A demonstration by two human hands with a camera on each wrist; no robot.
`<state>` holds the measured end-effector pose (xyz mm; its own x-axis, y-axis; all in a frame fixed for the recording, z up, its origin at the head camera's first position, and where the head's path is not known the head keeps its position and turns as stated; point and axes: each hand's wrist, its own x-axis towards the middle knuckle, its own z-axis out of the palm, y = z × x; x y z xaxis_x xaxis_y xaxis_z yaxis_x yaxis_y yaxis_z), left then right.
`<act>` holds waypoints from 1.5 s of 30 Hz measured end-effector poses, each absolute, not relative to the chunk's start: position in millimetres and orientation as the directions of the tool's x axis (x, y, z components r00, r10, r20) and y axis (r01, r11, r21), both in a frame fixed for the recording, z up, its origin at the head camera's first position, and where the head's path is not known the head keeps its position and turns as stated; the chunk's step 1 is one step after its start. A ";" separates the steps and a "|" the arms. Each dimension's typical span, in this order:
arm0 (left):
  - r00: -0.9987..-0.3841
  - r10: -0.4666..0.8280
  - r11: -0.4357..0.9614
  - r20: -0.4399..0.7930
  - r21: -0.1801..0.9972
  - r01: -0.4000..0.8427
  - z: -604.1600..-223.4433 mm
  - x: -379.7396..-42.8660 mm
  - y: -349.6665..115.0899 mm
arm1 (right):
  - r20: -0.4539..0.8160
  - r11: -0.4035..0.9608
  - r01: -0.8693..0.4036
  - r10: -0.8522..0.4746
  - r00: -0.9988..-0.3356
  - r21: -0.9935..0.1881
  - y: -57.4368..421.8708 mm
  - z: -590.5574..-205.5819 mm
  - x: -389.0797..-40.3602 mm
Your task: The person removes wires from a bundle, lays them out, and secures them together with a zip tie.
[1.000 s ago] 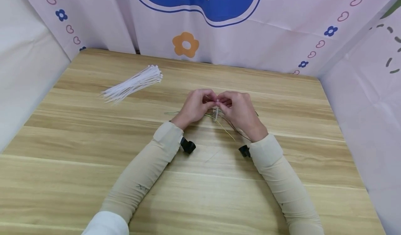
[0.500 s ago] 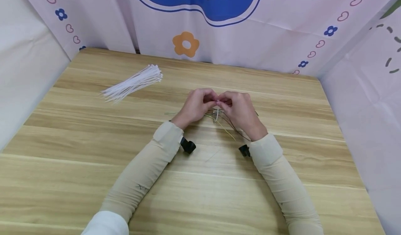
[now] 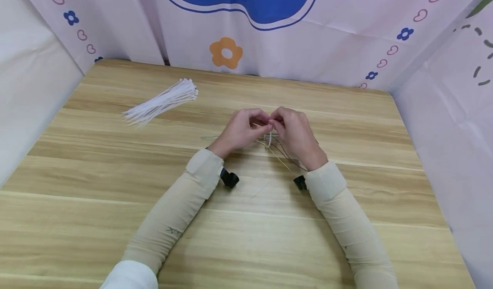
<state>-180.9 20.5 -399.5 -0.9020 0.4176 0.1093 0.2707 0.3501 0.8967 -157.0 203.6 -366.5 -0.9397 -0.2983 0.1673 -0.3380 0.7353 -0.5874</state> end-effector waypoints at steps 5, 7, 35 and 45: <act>-0.899 0.409 0.355 0.159 0.879 0.317 -400.1 -181.5 21.0 | 0.137 0.754 -0.324 -0.301 -0.944 -0.572 202.1 -365.3 -156.8; -0.899 0.402 0.363 0.172 0.872 0.330 -399.3 -181.0 21.2 | 0.130 0.764 -0.325 -0.307 -0.943 -0.557 201.7 -364.6 -156.3; -0.792 0.437 0.592 0.426 0.527 0.610 -392.4 -167.6 33.6 | 0.167 0.806 -0.363 -0.323 -0.932 -0.467 199.3 -368.4 -154.7; -0.831 0.357 0.634 0.427 0.543 0.551 -396.2 -163.8 41.3 | 0.128 0.758 -0.341 -0.327 -0.936 -0.556 205.5 -358.0 -160.5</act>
